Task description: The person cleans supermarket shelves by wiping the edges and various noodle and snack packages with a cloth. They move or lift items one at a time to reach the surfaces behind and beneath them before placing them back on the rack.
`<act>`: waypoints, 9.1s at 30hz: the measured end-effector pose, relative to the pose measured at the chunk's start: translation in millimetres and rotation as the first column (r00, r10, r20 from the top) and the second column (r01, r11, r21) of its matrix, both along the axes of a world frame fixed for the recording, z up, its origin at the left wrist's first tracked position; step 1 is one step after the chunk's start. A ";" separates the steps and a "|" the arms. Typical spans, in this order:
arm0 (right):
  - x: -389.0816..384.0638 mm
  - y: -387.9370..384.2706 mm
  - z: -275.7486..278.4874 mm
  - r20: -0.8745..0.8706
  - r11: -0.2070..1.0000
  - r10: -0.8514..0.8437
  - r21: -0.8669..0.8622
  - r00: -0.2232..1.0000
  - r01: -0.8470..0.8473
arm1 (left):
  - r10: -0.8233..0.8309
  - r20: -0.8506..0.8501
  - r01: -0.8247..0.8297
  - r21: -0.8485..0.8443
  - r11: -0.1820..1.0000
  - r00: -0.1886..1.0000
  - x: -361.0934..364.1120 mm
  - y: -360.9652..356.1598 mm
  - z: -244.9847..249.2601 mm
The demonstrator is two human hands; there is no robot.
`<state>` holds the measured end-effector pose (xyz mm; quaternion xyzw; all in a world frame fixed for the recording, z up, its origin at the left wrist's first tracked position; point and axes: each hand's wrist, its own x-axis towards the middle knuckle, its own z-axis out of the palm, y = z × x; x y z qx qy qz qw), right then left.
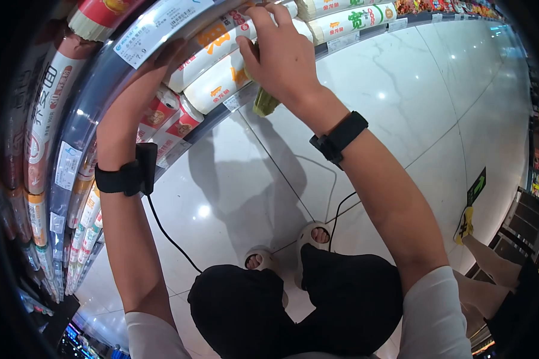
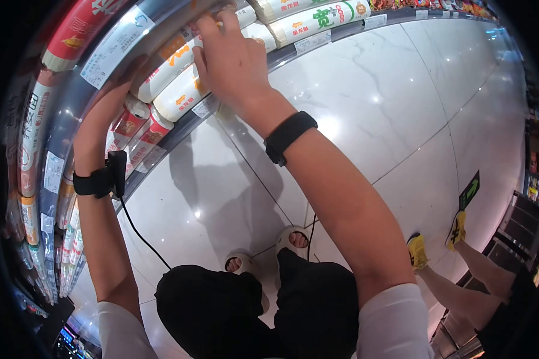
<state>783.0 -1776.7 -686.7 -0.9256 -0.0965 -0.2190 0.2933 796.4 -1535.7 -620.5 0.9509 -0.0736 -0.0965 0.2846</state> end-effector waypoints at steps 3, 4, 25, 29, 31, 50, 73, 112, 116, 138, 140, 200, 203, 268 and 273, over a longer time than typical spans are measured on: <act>5.2 4.5 15.4 -0.026 0.995 0.031 0.098 0.999 -0.028 | -0.012 0.153 0.033 -0.137 0.990 0.988 6.0 18.8 -26.7; 14.2 4.1 18.0 0.003 0.995 0.021 0.096 1.000 -0.022 | -0.019 0.273 0.034 -0.054 0.998 0.962 6.9 23.0 -45.4; 80.5 -63.8 176.6 0.233 0.968 -0.133 0.240 0.963 0.076 | 0.236 0.668 -0.292 -0.030 0.956 0.706 -16.2 -39.0 144.0; 86.6 -51.8 165.1 0.238 0.922 -0.140 0.386 0.961 0.039 | 0.110 0.829 -0.256 0.042 0.966 0.549 -8.1 -41.7 134.9; 87.6 -54.3 168.9 0.209 0.923 -0.124 0.383 0.970 0.036 | 0.070 0.845 -0.322 0.124 0.939 0.530 -10.0 -43.9 136.9; 24.0 -203.3 158.0 -0.165 0.893 -0.018 0.441 0.986 0.090 | -0.410 0.756 0.260 0.319 0.912 0.511 -7.6 -189.7 167.8; 158.8 -273.3 190.4 0.242 0.959 0.187 0.167 0.952 -0.230 | -0.293 0.632 -0.121 0.527 0.841 0.717 118.9 -278.4 176.0; 183.0 -252.9 227.5 0.417 0.847 0.215 -0.530 0.883 0.045 | -0.349 0.570 -0.070 0.586 0.807 0.744 114.0 -282.4 173.7; 185.5 -249.3 209.0 0.430 0.886 0.162 -0.460 0.888 0.061 | -0.357 0.679 -0.074 0.518 0.852 0.641 116.7 -283.7 174.0; 121.1 -406.7 200.9 0.010 0.934 -0.283 0.229 0.959 0.273 | -0.225 0.568 0.348 -0.116 0.930 0.791 100.0 -396.1 172.9; 145.3 -430.9 191.0 0.072 0.915 -0.272 0.330 0.960 0.234 | -0.062 0.547 0.271 -0.310 0.911 0.835 111.0 -440.8 166.6; 363.3 -602.2 389.9 -0.123 0.887 0.213 0.440 0.969 -0.139 | 0.309 0.309 -0.158 -0.428 0.890 0.900 281.0 -617.0 337.1; 351.7 -600.7 402.1 -0.086 0.932 0.149 0.344 0.985 -0.111 | 0.274 0.391 -0.020 -0.543 0.839 0.879 274.0 -620.8 343.7; 259.3 -579.9 306.2 0.470 0.951 0.267 0.016 0.842 -0.310 | 0.105 0.117 -0.004 -0.652 0.758 0.988 295.2 -605.4 324.0; 289.7 -588.6 399.7 0.746 0.948 -0.114 0.280 0.656 -0.153 | 0.106 0.167 0.041 -0.695 0.718 0.980 284.8 -611.2 330.3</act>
